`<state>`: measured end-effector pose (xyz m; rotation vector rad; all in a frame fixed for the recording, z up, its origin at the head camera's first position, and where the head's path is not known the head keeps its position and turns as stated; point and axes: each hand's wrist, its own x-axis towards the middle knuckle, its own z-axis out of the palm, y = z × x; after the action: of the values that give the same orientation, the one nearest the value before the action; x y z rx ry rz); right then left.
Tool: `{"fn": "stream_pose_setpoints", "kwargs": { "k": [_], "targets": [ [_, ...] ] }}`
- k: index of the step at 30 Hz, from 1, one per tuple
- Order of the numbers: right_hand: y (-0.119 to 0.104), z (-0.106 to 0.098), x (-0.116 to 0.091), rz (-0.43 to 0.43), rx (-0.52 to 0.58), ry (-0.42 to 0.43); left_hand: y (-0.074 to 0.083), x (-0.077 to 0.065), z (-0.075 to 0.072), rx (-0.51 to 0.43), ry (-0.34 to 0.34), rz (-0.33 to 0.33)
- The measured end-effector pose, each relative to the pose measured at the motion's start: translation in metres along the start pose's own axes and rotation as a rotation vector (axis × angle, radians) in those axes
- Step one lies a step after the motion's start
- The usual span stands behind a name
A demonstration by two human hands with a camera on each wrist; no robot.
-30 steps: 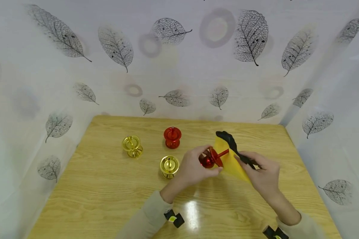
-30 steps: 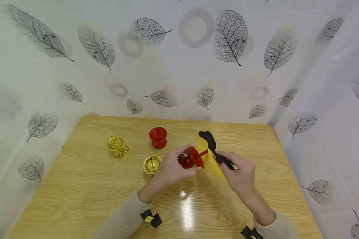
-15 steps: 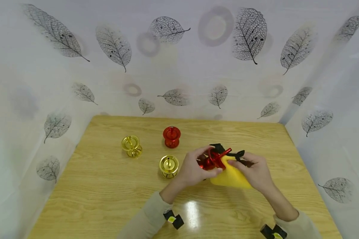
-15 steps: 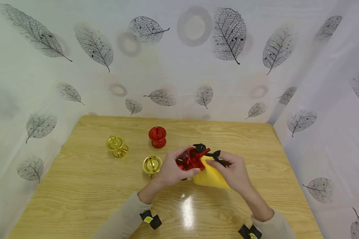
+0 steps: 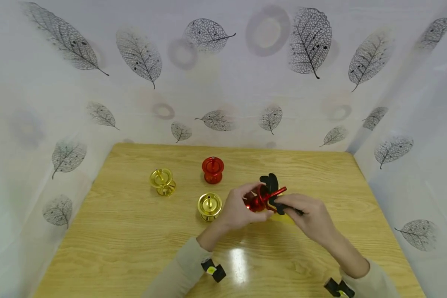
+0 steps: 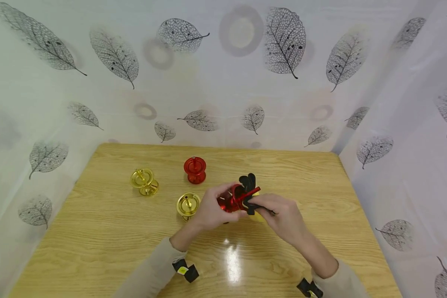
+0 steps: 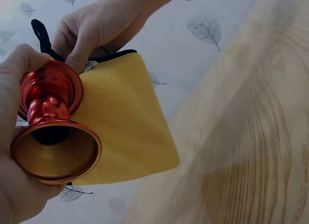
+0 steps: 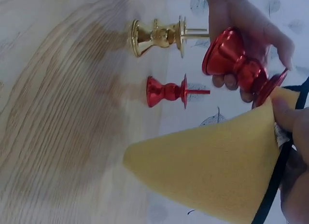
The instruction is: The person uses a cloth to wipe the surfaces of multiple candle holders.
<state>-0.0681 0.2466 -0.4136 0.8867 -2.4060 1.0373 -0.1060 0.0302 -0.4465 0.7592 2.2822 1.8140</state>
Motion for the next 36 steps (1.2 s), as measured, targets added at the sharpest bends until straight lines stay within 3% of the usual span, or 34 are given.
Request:
{"fn": "stream_pose_setpoints", "kwargs": {
  "k": [3, 8, 10, 14, 16, 19, 23, 28, 32, 34, 36],
  "targets": [
    [0.008, -0.001, -0.001, -0.055, -0.028, -0.007, 0.002, -0.001, -0.002, -0.023, -0.030, -0.018],
    [0.008, 0.004, -0.002, -0.099, 0.049, 0.009, 0.003, -0.003, 0.001, 0.075, -0.032, 0.003],
    [0.005, 0.005, -0.003, -0.029, 0.080, 0.000, 0.003, -0.003, 0.003, 0.170, -0.024, 0.042],
    [-0.002, 0.005, -0.005, 0.189, 0.155, -0.016, 0.003, -0.003, 0.005, 0.383, 0.003, 0.146],
    [-0.004, 0.004, -0.005, 0.256, 0.165, -0.016, 0.004, -0.003, 0.006, 0.433, 0.018, 0.165],
    [-0.003, 0.004, -0.005, 0.207, 0.140, -0.004, 0.005, -0.004, 0.005, 0.320, 0.009, 0.099],
    [0.005, 0.004, -0.006, -0.006, 0.122, 0.025, 0.007, -0.004, 0.001, 0.072, -0.031, -0.030],
    [0.020, 0.003, -0.011, -0.187, 0.085, 0.082, 0.010, -0.001, -0.004, -0.061, -0.089, -0.079],
    [0.023, 0.005, -0.012, -0.242, 0.064, 0.107, 0.011, 0.000, -0.002, -0.050, -0.110, -0.074],
    [0.021, 0.006, -0.012, -0.226, 0.073, 0.095, 0.011, 0.000, 0.001, 0.004, -0.100, -0.064],
    [0.017, 0.007, -0.012, -0.146, 0.110, 0.065, 0.010, -0.001, 0.003, 0.116, -0.079, -0.022]
  ]
}}
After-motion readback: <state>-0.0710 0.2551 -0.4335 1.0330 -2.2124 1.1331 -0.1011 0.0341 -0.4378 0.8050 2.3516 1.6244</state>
